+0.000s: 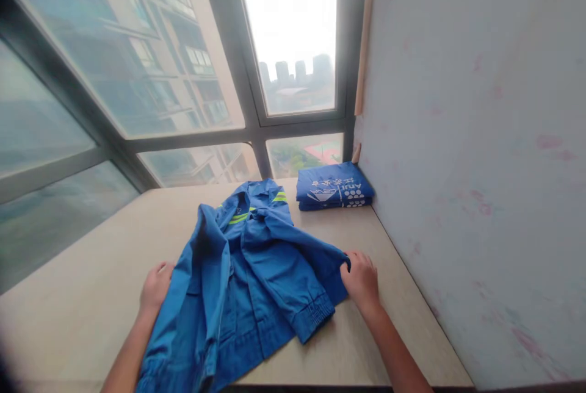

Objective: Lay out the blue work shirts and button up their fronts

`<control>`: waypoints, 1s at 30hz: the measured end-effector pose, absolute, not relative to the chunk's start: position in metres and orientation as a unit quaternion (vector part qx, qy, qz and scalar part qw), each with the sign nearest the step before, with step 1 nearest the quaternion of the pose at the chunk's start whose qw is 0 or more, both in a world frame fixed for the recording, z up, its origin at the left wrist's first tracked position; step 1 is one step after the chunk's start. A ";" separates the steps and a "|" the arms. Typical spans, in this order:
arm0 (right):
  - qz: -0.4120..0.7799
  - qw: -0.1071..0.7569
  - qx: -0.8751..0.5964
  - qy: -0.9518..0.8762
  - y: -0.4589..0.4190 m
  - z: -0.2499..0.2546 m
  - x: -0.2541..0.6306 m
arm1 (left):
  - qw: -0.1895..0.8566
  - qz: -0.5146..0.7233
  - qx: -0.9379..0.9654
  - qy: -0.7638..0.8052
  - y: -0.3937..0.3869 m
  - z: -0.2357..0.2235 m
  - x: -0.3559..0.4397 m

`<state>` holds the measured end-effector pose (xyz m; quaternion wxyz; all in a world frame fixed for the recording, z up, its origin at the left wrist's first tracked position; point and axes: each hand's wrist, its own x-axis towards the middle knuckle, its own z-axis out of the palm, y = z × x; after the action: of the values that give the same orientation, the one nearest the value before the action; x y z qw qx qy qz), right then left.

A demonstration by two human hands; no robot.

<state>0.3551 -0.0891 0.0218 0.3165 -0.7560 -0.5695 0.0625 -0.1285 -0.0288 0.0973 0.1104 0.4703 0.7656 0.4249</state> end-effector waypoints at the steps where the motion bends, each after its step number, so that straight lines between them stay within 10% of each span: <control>1: 0.043 0.332 -0.741 -0.583 -0.090 0.026 0.349 | 0.125 0.420 0.470 0.766 -0.040 0.096 -0.129; 15: 0.135 0.189 -0.570 -0.788 -0.087 0.033 0.144 | -0.016 0.124 0.781 0.612 -0.171 0.024 -0.004; 30: 0.446 0.436 -0.536 -0.570 -0.046 0.007 0.224 | -0.083 0.042 0.574 0.813 -0.150 0.048 -0.107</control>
<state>0.2237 -0.0458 0.0066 0.4355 -0.5357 -0.5698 0.4457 -0.1066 -0.1501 0.0483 -0.0827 0.5743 0.8134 0.0417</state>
